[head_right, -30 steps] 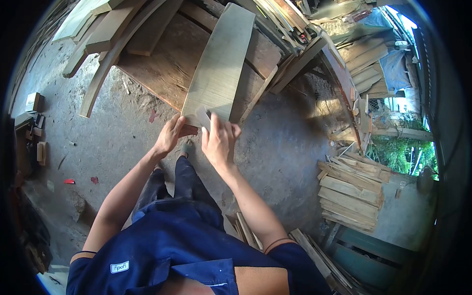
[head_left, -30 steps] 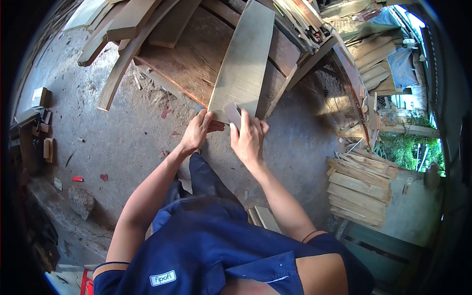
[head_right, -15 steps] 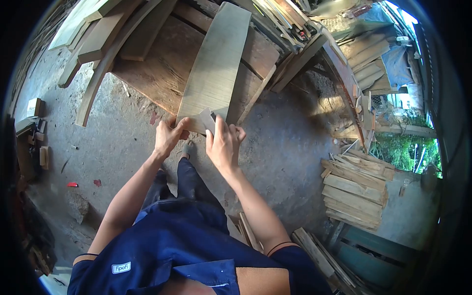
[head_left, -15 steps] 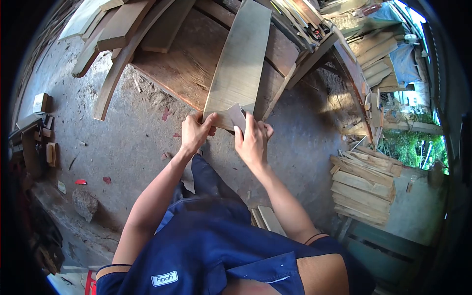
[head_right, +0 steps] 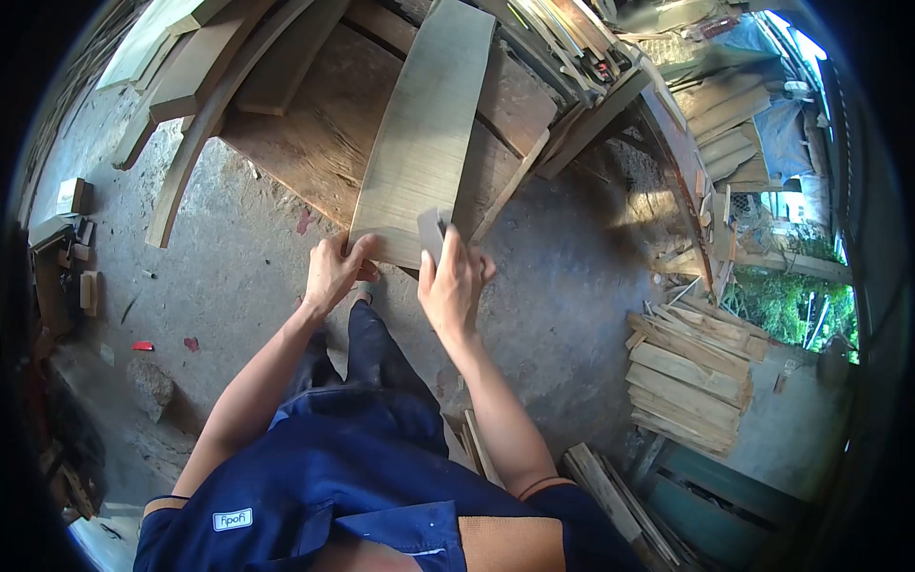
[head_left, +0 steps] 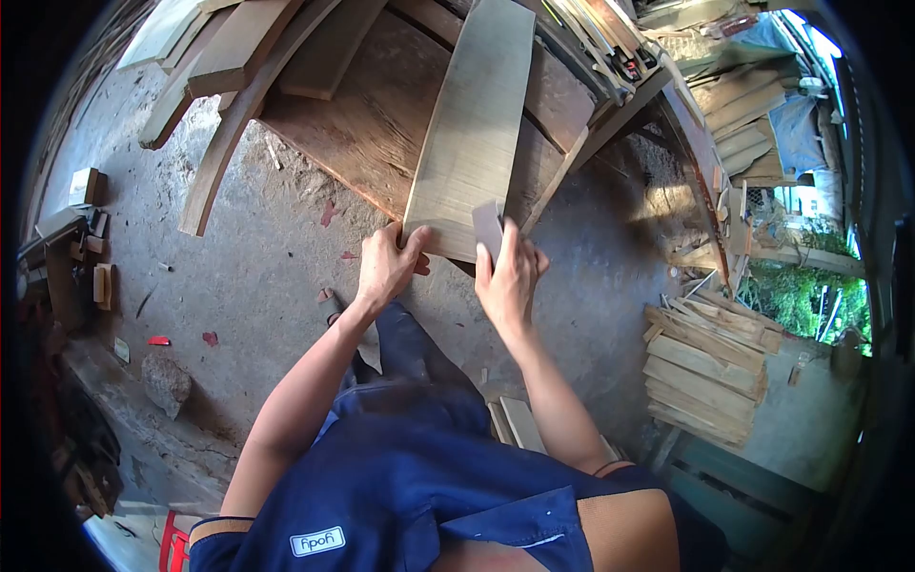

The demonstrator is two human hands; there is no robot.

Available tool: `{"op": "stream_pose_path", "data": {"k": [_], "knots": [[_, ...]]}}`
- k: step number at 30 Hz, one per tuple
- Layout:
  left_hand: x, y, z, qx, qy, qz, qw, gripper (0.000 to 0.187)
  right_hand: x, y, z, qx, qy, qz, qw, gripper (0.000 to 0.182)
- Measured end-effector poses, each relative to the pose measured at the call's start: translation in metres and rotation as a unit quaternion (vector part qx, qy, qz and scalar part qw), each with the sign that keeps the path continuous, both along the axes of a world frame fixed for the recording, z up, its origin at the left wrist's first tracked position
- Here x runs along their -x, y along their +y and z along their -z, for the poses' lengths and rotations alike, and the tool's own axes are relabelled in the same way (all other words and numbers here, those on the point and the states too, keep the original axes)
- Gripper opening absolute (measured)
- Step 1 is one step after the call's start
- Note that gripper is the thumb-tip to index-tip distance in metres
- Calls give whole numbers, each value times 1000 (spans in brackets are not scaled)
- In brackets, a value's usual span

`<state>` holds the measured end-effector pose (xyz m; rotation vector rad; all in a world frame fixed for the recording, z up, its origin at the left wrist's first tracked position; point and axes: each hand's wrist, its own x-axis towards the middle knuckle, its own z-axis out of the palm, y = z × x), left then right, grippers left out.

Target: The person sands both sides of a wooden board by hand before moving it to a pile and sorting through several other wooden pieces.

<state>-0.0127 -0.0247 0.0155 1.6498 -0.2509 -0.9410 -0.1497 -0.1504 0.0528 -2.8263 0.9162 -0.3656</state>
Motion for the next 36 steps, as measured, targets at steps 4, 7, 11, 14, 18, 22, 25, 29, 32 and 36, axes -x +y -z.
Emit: {"op": "stream_pose_path", "data": {"k": [4, 7, 11, 14, 18, 22, 25, 29, 32, 36], "knots": [[-7, 1, -5, -16, -32, 57, 998, 39, -41, -50, 18, 71, -59, -20, 996, 52], [-4, 1, -2, -37, -49, 59, 996, 43, -113, -116, 15, 39, -42, 33, 998, 32], [-39, 12, -25, -153, -294, 256, 908, 46, -140, -149, 41, 99, -105, 36, 989, 33], [-65, -14, -60, -185, -484, 137, 844, 34, -141, -133, 21, 98, -75, 66, 990, 34], [-97, -91, 3, -121, -576, 88, 804, 57, -117, -110, 12, 113, -44, 41, 992, 42], [-99, -124, 25, -157, -561, 96, 807, 62, -50, -48, 0, 78, -41, -42, 995, 53], [-99, -123, 20, -148, -568, 78, 806, 61, -37, -33, -11, -9, 7, -42, 999, 50], [-100, -121, 17, -139, -568, 78, 808, 57, -119, -113, 15, 99, -78, -73, 989, 50], [-100, -121, 14, -130, -561, 72, 815, 54, -210, -180, 15, 88, -38, 1, 995, 40], [-99, -118, 17, -123, -561, 75, 815, 53, -235, -198, 19, 83, -51, 15, 995, 40]]}}
